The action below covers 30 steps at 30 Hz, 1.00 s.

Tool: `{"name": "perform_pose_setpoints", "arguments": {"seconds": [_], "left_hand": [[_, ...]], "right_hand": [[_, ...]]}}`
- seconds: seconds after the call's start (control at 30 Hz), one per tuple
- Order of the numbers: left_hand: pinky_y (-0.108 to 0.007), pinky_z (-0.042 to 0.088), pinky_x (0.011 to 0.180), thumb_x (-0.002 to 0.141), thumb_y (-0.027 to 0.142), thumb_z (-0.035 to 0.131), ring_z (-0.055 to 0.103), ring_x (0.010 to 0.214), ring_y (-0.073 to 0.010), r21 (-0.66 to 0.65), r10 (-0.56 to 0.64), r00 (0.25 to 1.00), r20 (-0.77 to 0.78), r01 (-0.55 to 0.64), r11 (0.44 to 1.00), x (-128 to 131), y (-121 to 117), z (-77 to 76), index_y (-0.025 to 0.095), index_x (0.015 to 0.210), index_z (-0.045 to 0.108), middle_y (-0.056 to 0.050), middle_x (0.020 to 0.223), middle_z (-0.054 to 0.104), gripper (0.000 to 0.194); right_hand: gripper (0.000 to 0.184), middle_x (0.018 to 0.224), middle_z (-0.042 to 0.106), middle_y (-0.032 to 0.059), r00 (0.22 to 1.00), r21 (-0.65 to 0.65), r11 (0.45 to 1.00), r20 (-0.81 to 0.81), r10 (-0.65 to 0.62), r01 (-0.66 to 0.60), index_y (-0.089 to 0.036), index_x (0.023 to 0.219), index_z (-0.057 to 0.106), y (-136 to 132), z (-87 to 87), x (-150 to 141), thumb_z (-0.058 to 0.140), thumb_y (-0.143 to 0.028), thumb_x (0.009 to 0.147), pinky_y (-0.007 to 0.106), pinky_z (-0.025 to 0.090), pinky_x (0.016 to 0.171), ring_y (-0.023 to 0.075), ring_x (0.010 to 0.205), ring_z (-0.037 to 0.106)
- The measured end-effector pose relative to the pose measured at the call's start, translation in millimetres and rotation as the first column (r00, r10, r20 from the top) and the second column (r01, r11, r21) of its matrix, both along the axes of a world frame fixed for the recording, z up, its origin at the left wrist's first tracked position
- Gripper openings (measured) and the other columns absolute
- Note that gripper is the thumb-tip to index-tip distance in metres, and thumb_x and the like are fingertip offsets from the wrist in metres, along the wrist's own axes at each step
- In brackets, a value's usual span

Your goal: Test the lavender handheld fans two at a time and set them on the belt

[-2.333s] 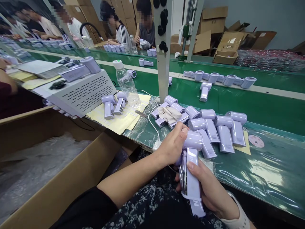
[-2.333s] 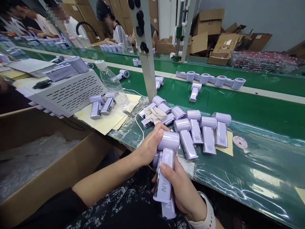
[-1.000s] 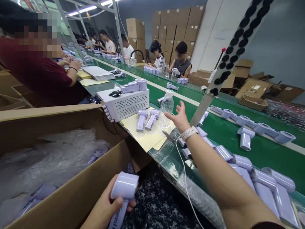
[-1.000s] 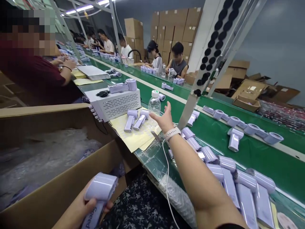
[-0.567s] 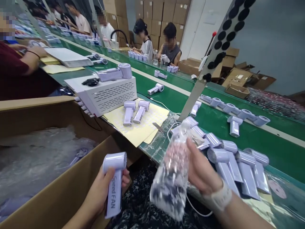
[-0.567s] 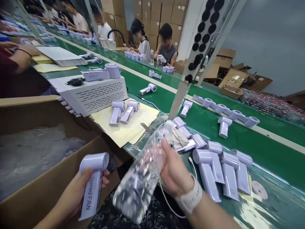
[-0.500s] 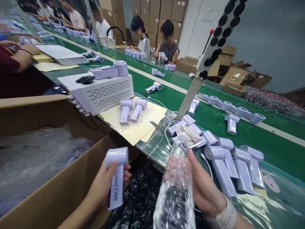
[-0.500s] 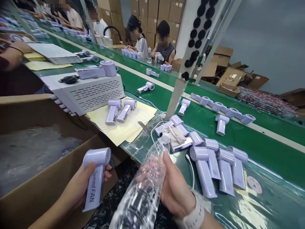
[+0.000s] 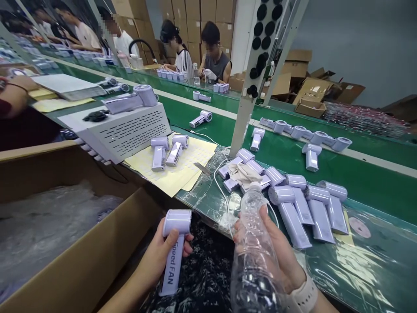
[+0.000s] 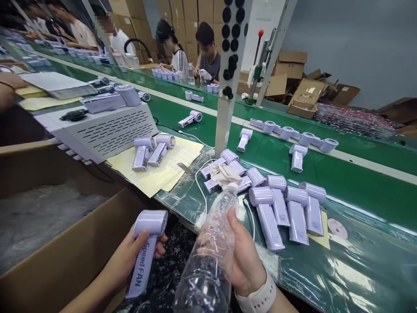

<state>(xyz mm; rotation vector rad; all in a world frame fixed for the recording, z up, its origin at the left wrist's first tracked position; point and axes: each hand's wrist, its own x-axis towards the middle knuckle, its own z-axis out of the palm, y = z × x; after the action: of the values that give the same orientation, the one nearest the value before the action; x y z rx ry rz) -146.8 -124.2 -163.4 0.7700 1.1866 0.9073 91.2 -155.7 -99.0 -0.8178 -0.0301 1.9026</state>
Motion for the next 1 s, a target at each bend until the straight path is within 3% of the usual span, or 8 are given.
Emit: {"name": "perform_pose_setpoints", "arguments": {"seconds": [0.17, 0.3, 0.37, 0.47, 0.6, 0.7, 0.83, 1.0], "left_hand": [[-0.030, 0.057, 0.060, 0.065, 0.074, 0.085, 0.069, 0.060, -0.0174, -0.028, 0.025, 1.000, 0.000, -0.025, 0.999, -4, 8, -6.0, 0.019, 0.113, 0.054, -0.003, 0.076, 0.078, 0.079], [-0.028, 0.055, 0.056, 0.045, 0.079, 0.090, 0.067, 0.057, -0.0162, -0.163, 0.050, 0.997, 0.060, -0.040, 0.986, -8, 19, -4.8, 0.015, 0.094, 0.060, -0.006, 0.072, 0.076, 0.086], [-0.026, 0.055, 0.055, 0.042, 0.080, 0.090, 0.065, 0.055, -0.0146, -0.208, 0.077, 0.991, 0.108, -0.053, 0.977, -13, 21, -2.1, 0.013, 0.086, 0.062, -0.007, 0.071, 0.075, 0.085], [-0.028, 0.057, 0.056, 0.042, 0.079, 0.091, 0.066, 0.056, -0.0158, -0.212, 0.132, 0.981, 0.146, -0.099, 0.972, -23, 17, 1.1, 0.013, 0.085, 0.063, -0.007, 0.071, 0.075, 0.084], [-0.032, 0.058, 0.054, 0.051, 0.076, 0.090, 0.066, 0.056, -0.0178, -0.193, 0.167, 0.972, 0.165, -0.134, 0.972, -36, 4, -2.8, 0.016, 0.090, 0.060, -0.005, 0.073, 0.074, 0.077], [-0.031, 0.059, 0.055, 0.066, 0.067, 0.088, 0.065, 0.056, -0.0168, -0.170, 0.160, 0.973, 0.168, -0.131, 0.977, -40, -5, -9.1, 0.018, 0.096, 0.057, -0.002, 0.074, 0.073, 0.065], [-0.029, 0.058, 0.055, 0.077, 0.056, 0.084, 0.065, 0.060, -0.0153, -0.156, 0.159, 0.973, 0.168, -0.133, 0.979, -40, -8, -10.6, 0.019, 0.101, 0.058, -0.001, 0.079, 0.072, 0.051], [-0.028, 0.059, 0.057, 0.076, 0.041, 0.085, 0.068, 0.061, -0.0154, -0.092, 0.122, 0.973, 0.195, -0.106, 0.990, -38, 10, 2.3, 0.018, 0.103, 0.059, -0.002, 0.083, 0.075, 0.045]], "right_hand": [[0.051, 0.075, 0.076, 0.0028, 0.997, -0.004, 1.000, 0.073, 0.026, -0.026, -0.016, 0.086, 0.077, -5, -5.1, 4, 0.094, -0.061, 0.069, 0.024, 0.059, 0.060, 0.0140, 0.061, 0.070], [0.054, 0.091, 0.080, 0.0079, 0.912, 0.090, 0.994, 0.410, 0.023, -0.066, -0.019, 0.098, 0.075, 19, 9.7, 9, 0.081, -0.070, 0.079, 0.033, 0.063, 0.069, 0.0226, 0.077, 0.076], [0.055, 0.103, 0.080, 0.0112, 0.712, 0.268, 0.953, 0.696, -0.091, -0.139, -0.021, 0.105, 0.072, 57, 24.4, 11, 0.072, -0.072, 0.085, 0.040, 0.064, 0.073, 0.0281, 0.088, 0.077], [0.059, 0.114, 0.076, 0.0163, 0.250, 0.448, 0.834, 0.890, -0.382, -0.323, -0.019, 0.112, 0.067, 138, 45.9, 5, 0.067, -0.072, 0.087, 0.050, 0.061, 0.089, 0.0347, 0.105, 0.073], [0.067, 0.130, 0.067, 0.0233, 0.000, 0.474, 0.813, 0.864, -0.504, -0.339, -0.016, 0.134, 0.051, 235, 48.7, -24, 0.080, -0.051, 0.084, 0.059, 0.048, 0.108, 0.0397, 0.123, 0.064], [0.067, 0.129, 0.065, 0.0257, -0.131, 0.420, 0.818, 0.855, -0.502, -0.394, -0.013, 0.141, 0.044, 266, 28.4, -44, 0.076, -0.041, 0.089, 0.057, 0.050, 0.105, 0.0390, 0.122, 0.065], [0.058, 0.118, 0.072, 0.0203, -0.260, 0.258, 0.801, 0.854, -0.450, -0.541, -0.014, 0.128, 0.060, 252, 14.4, -26, 0.083, -0.038, 0.081, 0.051, 0.057, 0.097, 0.0359, 0.110, 0.070], [0.011, 0.115, 0.072, 0.0175, -0.485, 0.208, 0.813, 0.713, -0.507, -0.544, -0.019, 0.087, 0.075, 169, 41.6, 60, 0.069, -0.028, 0.084, 0.061, 0.044, 0.109, 0.0382, 0.115, 0.063]]}}
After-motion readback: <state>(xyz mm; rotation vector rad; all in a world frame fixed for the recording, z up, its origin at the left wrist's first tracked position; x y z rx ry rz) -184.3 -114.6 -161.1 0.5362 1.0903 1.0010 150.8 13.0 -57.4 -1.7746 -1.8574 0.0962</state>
